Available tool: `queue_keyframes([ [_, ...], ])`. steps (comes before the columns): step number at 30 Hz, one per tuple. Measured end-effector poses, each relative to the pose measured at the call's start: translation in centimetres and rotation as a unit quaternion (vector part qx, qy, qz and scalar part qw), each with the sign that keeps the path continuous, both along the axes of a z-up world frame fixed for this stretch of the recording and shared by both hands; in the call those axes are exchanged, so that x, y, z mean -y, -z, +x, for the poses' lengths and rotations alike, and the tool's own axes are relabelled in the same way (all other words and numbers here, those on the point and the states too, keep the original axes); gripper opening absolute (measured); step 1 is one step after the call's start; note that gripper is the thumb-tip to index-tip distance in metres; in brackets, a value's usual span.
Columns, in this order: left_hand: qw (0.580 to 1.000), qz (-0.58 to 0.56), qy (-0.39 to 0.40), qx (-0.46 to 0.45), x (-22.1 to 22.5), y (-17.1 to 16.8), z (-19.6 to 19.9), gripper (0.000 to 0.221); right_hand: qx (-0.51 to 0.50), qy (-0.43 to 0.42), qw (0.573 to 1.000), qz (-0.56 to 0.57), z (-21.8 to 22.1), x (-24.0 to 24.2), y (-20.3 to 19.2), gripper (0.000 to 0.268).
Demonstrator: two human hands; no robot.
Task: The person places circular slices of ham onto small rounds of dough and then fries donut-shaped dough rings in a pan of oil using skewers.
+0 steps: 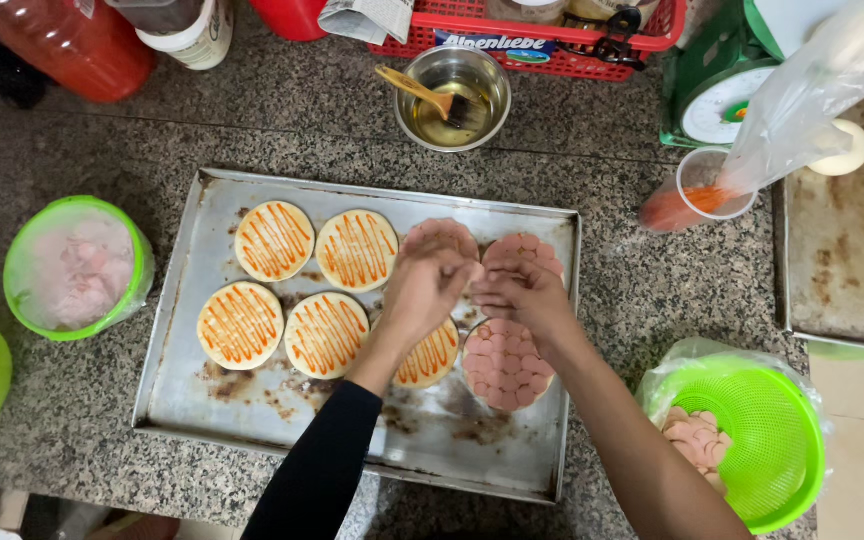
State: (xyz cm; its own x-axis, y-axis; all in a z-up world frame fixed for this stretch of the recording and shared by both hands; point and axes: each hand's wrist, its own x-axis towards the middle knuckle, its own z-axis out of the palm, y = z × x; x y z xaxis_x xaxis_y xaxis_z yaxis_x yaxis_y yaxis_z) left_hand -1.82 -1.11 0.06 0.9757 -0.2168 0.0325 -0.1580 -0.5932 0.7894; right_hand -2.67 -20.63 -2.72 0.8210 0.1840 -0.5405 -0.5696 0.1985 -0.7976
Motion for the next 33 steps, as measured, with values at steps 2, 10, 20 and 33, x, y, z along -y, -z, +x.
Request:
queue_keyframes([
  [2,0.995,0.018,-0.062,0.081,-1.2,0.3,0.1,0.015,-0.004,0.011,1.0,-0.017,0.0,0.2,-0.1,0.026],
  [10,0.992,0.048,-0.064,0.094,-0.5,1.4,-1.0,0.008,-0.019,0.045,0.998,-0.036,-0.1,1.0,0.3,0.027],
  [20,0.97,0.181,-0.062,0.151,0.8,2.7,-0.9,0.012,-0.033,0.031,0.998,-0.037,-0.7,1.1,0.5,0.032],
  [33,0.949,0.193,-0.107,0.225,0.5,2.0,-0.7,0.027,-0.016,0.044,0.998,-0.036,-0.8,1.4,0.3,0.03],
])
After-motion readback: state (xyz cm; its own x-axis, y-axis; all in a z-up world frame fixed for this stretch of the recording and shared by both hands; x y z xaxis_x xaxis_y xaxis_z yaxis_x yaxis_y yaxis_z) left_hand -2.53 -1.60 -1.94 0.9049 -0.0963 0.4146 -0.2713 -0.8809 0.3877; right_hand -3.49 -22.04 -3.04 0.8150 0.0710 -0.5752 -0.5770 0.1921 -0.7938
